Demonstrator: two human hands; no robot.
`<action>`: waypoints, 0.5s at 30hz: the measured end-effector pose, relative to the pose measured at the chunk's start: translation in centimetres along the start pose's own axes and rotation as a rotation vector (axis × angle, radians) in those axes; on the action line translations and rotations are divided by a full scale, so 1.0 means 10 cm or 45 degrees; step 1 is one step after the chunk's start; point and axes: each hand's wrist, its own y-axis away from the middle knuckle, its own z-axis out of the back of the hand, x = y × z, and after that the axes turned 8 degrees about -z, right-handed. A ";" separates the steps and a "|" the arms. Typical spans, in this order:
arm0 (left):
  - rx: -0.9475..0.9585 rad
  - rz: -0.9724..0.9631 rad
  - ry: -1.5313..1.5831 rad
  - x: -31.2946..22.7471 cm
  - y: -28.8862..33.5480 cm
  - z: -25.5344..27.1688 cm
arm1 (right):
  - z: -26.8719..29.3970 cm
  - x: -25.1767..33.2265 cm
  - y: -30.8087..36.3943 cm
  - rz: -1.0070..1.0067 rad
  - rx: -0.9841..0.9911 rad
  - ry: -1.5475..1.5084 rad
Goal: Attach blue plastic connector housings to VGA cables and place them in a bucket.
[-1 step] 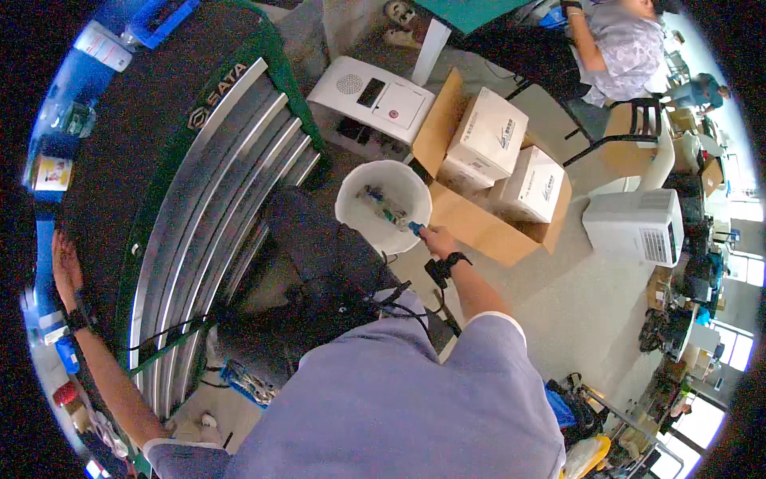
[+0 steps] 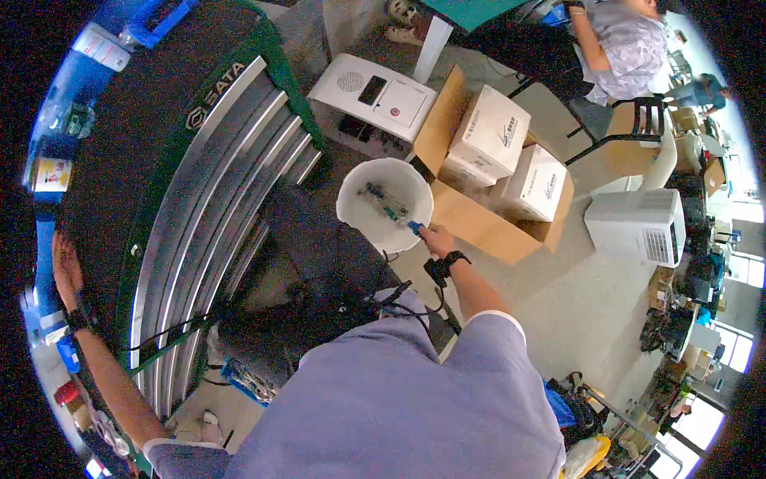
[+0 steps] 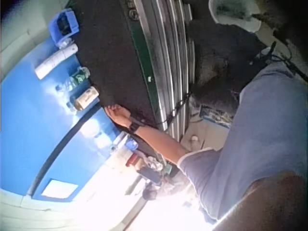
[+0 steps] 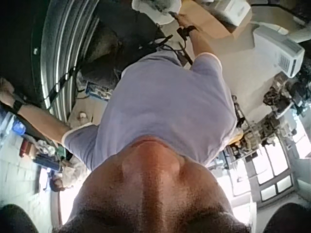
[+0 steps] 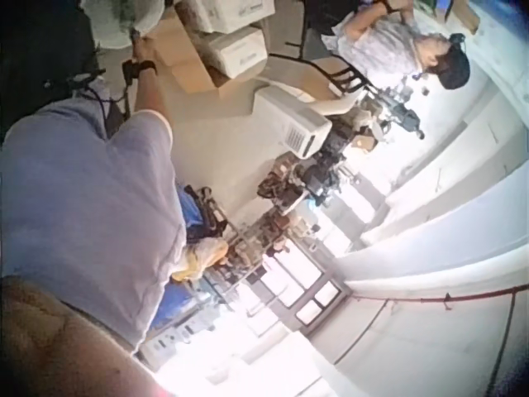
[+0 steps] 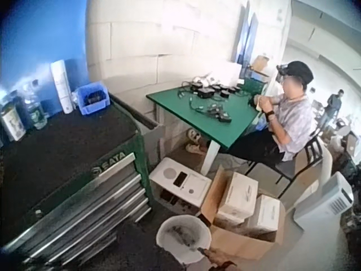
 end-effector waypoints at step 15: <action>-0.074 0.051 -0.021 -0.20 0.09 0.27 | -0.32 0.41 -0.48 0.115 -0.167 0.798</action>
